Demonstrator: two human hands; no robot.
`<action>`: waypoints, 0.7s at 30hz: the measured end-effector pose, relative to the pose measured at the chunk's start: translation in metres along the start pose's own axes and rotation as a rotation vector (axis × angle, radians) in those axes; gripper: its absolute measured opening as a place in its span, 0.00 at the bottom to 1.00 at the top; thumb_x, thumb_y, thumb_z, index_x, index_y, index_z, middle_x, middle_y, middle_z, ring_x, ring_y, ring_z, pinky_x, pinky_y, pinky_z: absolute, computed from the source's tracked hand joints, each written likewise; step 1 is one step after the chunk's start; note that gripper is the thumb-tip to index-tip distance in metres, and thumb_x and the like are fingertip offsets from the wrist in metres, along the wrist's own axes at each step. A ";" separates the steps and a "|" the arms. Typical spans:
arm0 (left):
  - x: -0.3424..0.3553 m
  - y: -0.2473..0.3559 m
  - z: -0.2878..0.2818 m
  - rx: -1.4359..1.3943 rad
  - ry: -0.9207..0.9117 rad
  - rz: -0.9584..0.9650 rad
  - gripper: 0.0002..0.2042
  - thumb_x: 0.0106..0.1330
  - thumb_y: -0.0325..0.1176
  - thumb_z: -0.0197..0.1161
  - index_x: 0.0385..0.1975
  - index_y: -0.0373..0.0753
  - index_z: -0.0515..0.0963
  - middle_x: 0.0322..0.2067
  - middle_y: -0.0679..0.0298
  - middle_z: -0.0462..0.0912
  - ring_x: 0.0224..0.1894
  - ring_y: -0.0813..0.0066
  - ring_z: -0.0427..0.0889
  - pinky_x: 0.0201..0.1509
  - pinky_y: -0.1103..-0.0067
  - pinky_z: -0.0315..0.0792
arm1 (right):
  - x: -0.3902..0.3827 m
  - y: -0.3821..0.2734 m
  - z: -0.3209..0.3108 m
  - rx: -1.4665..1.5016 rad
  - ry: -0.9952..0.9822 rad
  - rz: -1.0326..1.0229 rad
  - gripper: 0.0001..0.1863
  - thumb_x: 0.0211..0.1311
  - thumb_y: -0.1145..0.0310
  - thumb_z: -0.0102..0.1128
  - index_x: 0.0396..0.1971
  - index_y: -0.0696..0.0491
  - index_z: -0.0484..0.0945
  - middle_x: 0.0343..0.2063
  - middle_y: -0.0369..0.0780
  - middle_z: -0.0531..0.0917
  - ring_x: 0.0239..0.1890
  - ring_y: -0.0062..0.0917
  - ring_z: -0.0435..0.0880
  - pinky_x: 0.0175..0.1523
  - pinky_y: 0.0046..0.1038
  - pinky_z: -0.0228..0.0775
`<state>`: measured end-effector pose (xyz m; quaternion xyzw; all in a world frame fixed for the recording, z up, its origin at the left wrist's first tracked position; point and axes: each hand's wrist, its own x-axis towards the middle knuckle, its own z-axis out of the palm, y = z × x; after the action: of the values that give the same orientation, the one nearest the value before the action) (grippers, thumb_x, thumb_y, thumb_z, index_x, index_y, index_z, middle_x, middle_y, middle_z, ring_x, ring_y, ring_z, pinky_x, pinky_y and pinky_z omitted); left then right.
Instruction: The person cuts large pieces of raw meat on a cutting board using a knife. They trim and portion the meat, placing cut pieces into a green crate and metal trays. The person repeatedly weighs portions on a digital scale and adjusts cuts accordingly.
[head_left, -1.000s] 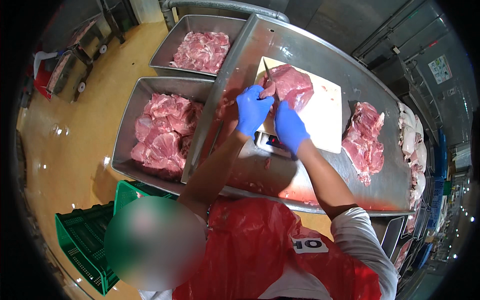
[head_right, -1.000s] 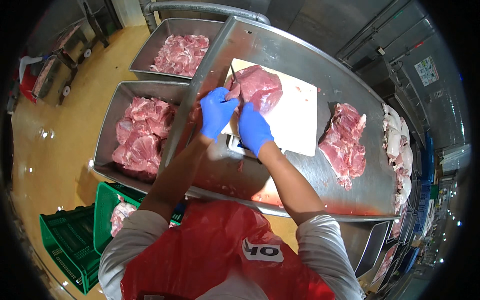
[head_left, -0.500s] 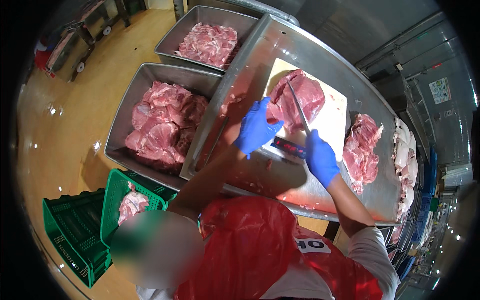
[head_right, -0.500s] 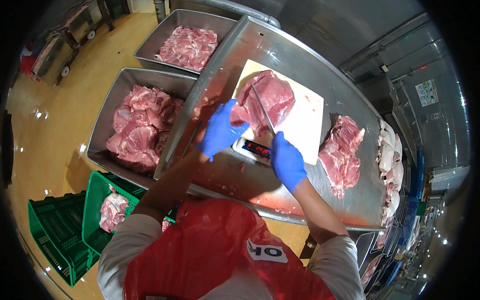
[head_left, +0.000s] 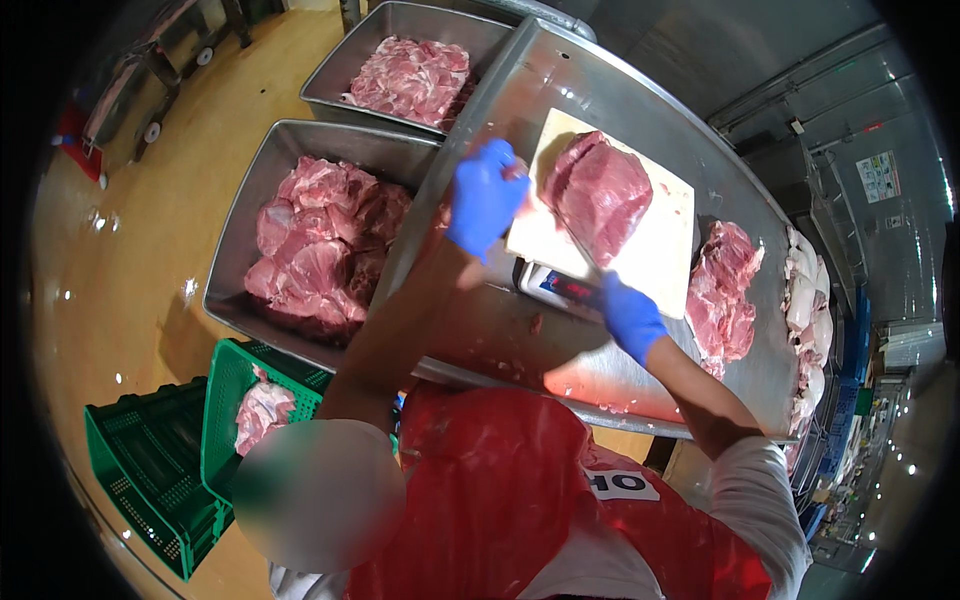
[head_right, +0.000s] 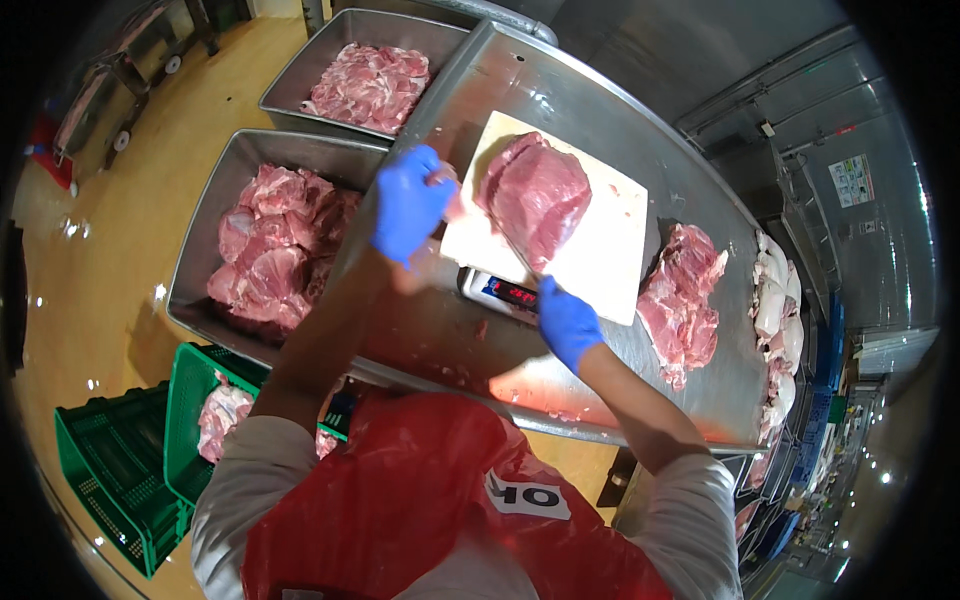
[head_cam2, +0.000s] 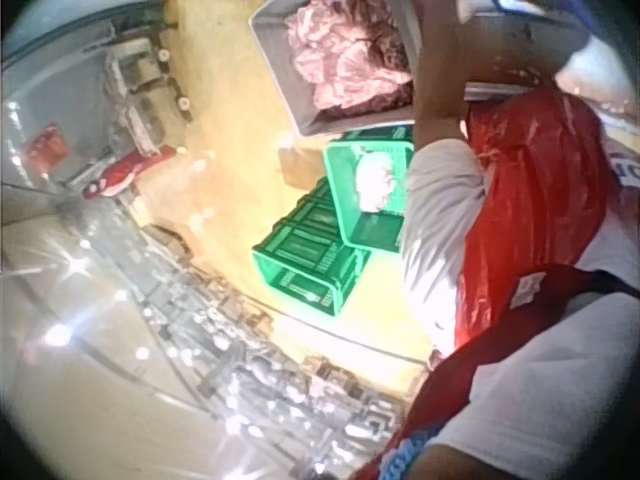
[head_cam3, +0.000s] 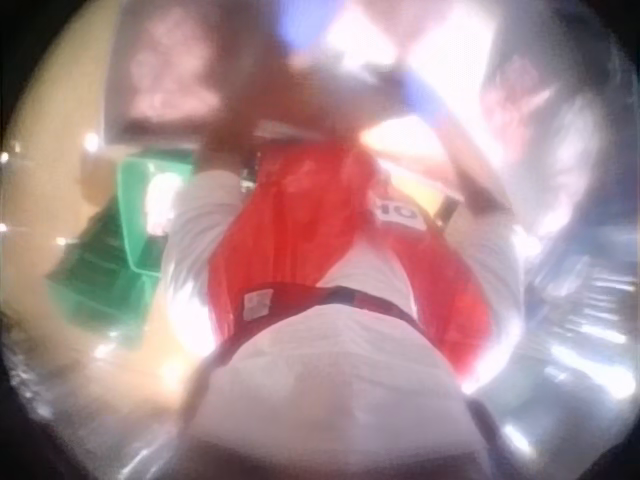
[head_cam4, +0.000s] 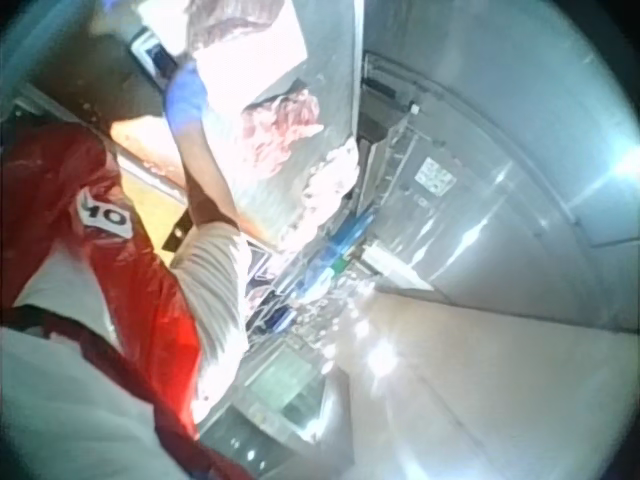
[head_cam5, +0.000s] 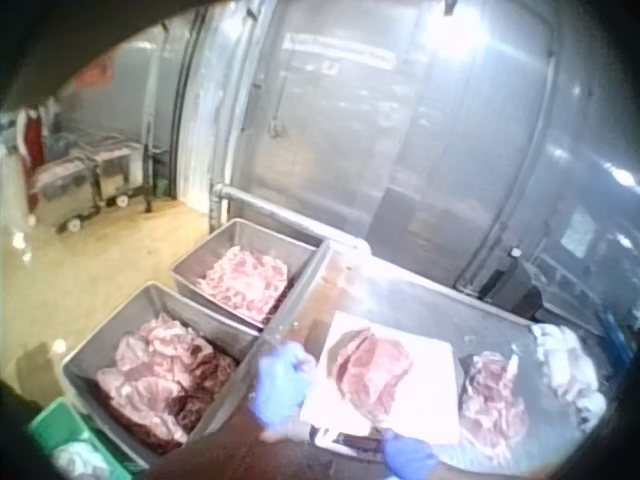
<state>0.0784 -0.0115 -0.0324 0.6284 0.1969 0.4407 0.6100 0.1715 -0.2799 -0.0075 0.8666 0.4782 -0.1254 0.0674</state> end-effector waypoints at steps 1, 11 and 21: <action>0.007 0.004 -0.015 -0.168 0.011 -0.095 0.09 0.54 0.22 0.63 0.22 0.38 0.69 0.20 0.68 0.74 0.25 0.80 0.72 0.29 0.77 0.69 | -0.013 0.014 -0.001 -0.080 -0.037 0.018 0.13 0.63 0.72 0.47 0.46 0.59 0.66 0.30 0.54 0.83 0.31 0.50 0.84 0.37 0.46 0.77; -0.049 0.018 -0.107 -0.753 -0.143 -0.576 0.19 0.60 0.24 0.58 0.52 0.39 0.69 0.44 0.59 0.78 0.47 0.66 0.81 0.48 0.71 0.80 | -0.056 0.032 -0.017 0.427 0.489 0.117 0.06 0.70 0.70 0.52 0.38 0.56 0.69 0.18 0.44 0.76 0.18 0.34 0.77 0.24 0.32 0.69; -0.198 -0.023 -0.044 -0.263 -0.615 -0.996 0.18 0.62 0.26 0.67 0.51 0.38 0.72 0.40 0.64 0.79 0.41 0.77 0.80 0.44 0.80 0.78 | -0.085 0.040 0.009 1.032 0.572 0.396 0.10 0.74 0.66 0.48 0.37 0.57 0.71 0.17 0.37 0.75 0.16 0.18 0.73 0.22 0.24 0.67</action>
<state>-0.0559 -0.1373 -0.1217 0.4786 0.2261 -0.0794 0.8447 0.1607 -0.3721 0.0072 0.8590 0.1855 -0.0885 -0.4690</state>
